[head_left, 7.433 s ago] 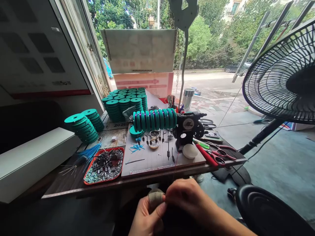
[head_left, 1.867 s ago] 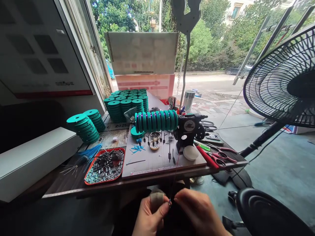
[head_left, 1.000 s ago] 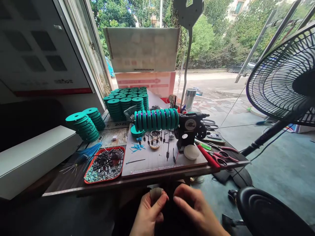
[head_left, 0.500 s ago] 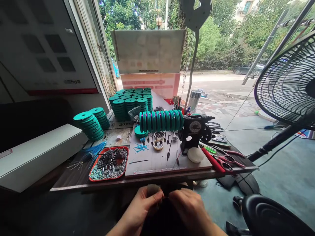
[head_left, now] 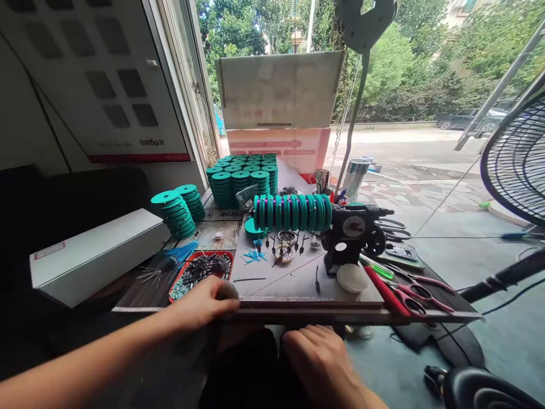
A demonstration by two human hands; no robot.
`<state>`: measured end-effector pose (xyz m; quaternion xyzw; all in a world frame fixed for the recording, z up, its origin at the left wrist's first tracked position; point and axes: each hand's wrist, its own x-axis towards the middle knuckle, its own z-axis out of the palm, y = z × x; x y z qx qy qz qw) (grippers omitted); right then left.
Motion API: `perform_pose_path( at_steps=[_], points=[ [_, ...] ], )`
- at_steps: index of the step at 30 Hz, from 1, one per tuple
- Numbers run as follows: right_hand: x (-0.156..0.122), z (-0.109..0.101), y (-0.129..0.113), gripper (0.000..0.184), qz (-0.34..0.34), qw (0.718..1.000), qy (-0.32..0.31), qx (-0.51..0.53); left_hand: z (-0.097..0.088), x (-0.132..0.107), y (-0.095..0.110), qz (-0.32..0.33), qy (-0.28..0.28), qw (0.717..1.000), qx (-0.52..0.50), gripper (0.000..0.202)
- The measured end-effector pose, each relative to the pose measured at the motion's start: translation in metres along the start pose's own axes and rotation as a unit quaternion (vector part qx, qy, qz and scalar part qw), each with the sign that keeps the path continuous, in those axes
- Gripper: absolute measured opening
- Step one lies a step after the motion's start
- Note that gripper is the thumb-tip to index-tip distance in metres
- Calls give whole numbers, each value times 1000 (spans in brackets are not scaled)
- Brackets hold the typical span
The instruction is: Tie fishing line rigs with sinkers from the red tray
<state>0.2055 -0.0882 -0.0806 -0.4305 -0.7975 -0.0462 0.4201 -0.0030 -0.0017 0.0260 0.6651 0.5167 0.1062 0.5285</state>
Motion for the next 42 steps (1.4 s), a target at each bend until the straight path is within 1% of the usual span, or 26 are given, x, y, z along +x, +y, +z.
perform_pose_path(
  at_steps=[2,4,5,6,9,10,11,12,14,15,17,19,20,22,24,26,28,32,33,35,36,37,38,39,40,42],
  points=[
    [11,-11,-3,34,-18,1000,-21,11,-20,-8,14,2,24,998,57,21],
    [24,-21,-6,32,-32,999,-27,18,-34,-19,31,4,65,991,115,16],
    [29,-26,-7,31,-39,999,-21,16,-39,-24,41,6,92,975,203,17],
    [35,-30,-8,30,-47,999,-14,13,-41,-29,50,4,105,957,269,19],
    [47,-38,-10,25,-67,998,-14,7,-42,-40,71,2,138,908,395,18],
    [52,-38,-10,23,-63,997,-38,1,-40,-41,74,8,146,896,418,16],
    [57,-36,-9,21,-51,995,-87,-16,-39,-41,75,12,153,891,428,15],
    [64,-32,-8,19,-34,987,-155,-41,-38,-41,73,17,154,893,422,14],
    [80,-15,-6,14,-3,949,-297,-101,-36,-39,66,24,146,921,359,15],
    [89,-3,-5,13,3,931,-343,-122,-36,-38,60,28,131,942,309,16],
    [107,22,-6,14,-3,915,-379,-139,-36,-35,48,39,89,977,190,19],
    [122,46,-10,12,-17,903,-404,-144,-36,-33,36,43,39,995,83,21],
    [127,55,-13,14,-26,898,-415,-144,-35,-33,30,42,17,998,37,23],
    [132,67,-20,19,-48,890,-431,-139,-30,-31,18,31,-2,997,-64,24],
    [132,71,-24,21,-78,889,-435,-123,-18,-30,5,10,8,979,-202,25],
    [130,69,-23,22,-115,895,-421,-97,-2,-29,-6,0,18,938,-345,22],
    [126,66,-16,18,-155,905,-390,-72,15,-29,-12,4,17,887,-461,20],
    [107,53,5,14,-233,923,-305,-37,41,-33,-14,29,16,803,-596,22],
    [98,47,10,15,-250,925,-284,-32,46,-33,-14,37,21,781,-623,22],
    [76,32,13,18,-260,941,-217,-11,55,-33,-16,43,29,739,-672,20],
    [63,24,12,19,-242,956,-164,5,60,-32,-18,40,31,722,-690,20],
    [51,16,8,16,-191,979,-36,67,66,-29,-21,35,32,707,-705,19],
    [40,10,1,11,-118,983,48,134,73,-27,-24,28,29,695,-717,18],
    [31,5,-7,8,-34,974,100,199,81,-24,-28,22,20,683,-729,19],
    [24,2,-17,6,50,957,133,254,89,-21,-31,22,4,669,-743,19],
    [17,1,-36,7,181,914,145,332,104,-15,-38,36,-36,637,-769,15]
  ],
)
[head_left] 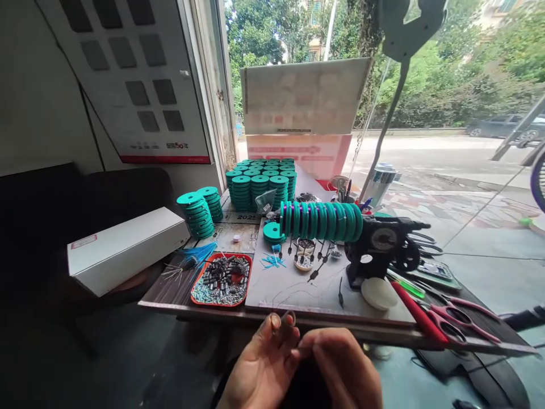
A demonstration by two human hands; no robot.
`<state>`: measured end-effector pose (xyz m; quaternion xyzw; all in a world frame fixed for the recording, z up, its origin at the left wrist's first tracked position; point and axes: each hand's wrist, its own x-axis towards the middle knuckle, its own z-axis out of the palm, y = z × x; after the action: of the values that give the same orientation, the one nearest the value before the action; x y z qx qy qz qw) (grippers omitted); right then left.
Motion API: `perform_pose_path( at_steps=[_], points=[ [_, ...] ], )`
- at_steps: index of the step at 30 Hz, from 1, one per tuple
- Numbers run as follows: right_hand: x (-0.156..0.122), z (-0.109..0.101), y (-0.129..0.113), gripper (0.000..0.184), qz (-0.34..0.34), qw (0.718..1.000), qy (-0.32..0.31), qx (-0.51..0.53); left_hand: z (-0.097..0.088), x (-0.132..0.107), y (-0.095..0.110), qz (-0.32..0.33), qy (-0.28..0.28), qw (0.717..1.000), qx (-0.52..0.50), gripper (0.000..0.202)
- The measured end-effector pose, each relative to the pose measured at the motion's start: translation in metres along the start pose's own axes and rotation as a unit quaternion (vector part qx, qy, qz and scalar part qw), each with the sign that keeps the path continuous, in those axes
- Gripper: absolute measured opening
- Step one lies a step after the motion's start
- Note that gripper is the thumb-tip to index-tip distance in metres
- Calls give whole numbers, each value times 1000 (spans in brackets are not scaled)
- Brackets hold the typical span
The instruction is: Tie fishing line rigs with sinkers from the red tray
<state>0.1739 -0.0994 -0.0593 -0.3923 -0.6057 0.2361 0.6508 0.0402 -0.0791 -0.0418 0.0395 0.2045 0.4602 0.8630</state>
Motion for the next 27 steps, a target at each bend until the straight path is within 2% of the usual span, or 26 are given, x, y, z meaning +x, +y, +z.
perform_pose_path(
  at_steps=[3,6,11,16,24,27],
  points=[
    [-9,15,-7,13,111,991,20,67,-12,5,-14,-20,-55,997,-51,7],
    [-11,22,-4,15,145,984,17,99,-23,9,-21,-43,-81,993,-70,4],
    [-11,20,0,16,153,982,20,107,-35,14,-24,-31,-112,989,-86,9],
    [-11,19,-1,16,154,982,25,106,-32,13,-24,-39,-116,989,-88,10],
    [-14,23,-1,15,152,983,39,90,-34,14,-25,-43,-91,991,-86,6],
    [-14,22,-1,12,135,987,27,78,-33,13,-25,-47,-86,992,-84,5]
  ],
)
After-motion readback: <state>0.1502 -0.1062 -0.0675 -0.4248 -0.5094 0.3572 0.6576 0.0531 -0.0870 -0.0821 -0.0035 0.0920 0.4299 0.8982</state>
